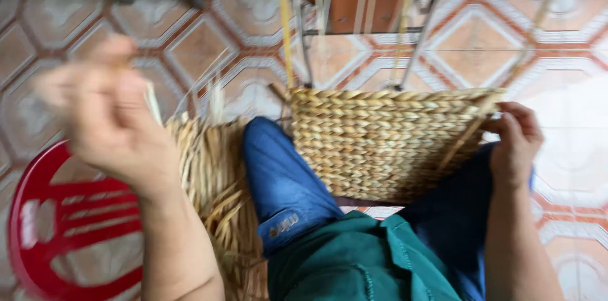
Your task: The person sits on the floor weaving a water hyacinth basket, tucking and tightening woven strands along the rim and working new strands into the weave. They pull strands from a pile beside them and use scissors to trim a strand before continuing to weave.
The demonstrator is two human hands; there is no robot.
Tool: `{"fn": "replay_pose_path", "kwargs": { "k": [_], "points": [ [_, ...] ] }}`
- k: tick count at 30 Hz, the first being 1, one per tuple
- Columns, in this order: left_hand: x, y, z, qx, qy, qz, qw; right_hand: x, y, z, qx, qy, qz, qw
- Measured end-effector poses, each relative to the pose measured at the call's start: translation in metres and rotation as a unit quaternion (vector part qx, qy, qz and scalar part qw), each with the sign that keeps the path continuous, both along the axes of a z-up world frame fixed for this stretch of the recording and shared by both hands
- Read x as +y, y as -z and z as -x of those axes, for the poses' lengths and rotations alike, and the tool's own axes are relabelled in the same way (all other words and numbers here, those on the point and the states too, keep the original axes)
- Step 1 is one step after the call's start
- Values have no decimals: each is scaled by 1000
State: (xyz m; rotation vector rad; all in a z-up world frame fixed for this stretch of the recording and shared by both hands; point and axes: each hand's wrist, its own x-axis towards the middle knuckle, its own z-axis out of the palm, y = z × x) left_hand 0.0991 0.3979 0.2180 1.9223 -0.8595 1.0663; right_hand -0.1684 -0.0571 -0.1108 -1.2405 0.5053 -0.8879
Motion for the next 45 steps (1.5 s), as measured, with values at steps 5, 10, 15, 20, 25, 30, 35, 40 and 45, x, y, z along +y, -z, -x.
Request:
{"fn": "replay_pose_path", "kwargs": {
  "k": [5, 10, 15, 20, 25, 30, 35, 40, 45],
  "points": [
    [-131, 46, 42, 191, 263, -21, 945, 7, -58, -12, 64, 96, 93, 989],
    [-263, 133, 88, 268, 405, -51, 873, 6, -107, -43, 205, 91, 220, 949],
    [-341, 203, 106, 377, 398, -57, 834, -6, -100, -54, 299, 66, 312, 899],
    [-359, 231, 97, 363, 300, -132, 872, 5, -82, -35, 213, 55, 226, 949],
    [-367, 239, 84, 396, 301, -151, 854, 15, -82, -22, 174, 41, 123, 976],
    [-371, 243, 79, 374, 337, -161, 849, 14, -83, -20, 187, 39, 176, 966],
    [-380, 247, 91, 369, 274, -260, 849, 13, -114, -27, 285, 31, 332, 899],
    [-363, 227, 93, 381, 286, -277, 835, -17, -112, -47, 310, -20, 402, 861],
    [-342, 213, 123, 151, 230, -218, 936, -37, -105, -66, 337, -60, 363, 867]
  ]
}}
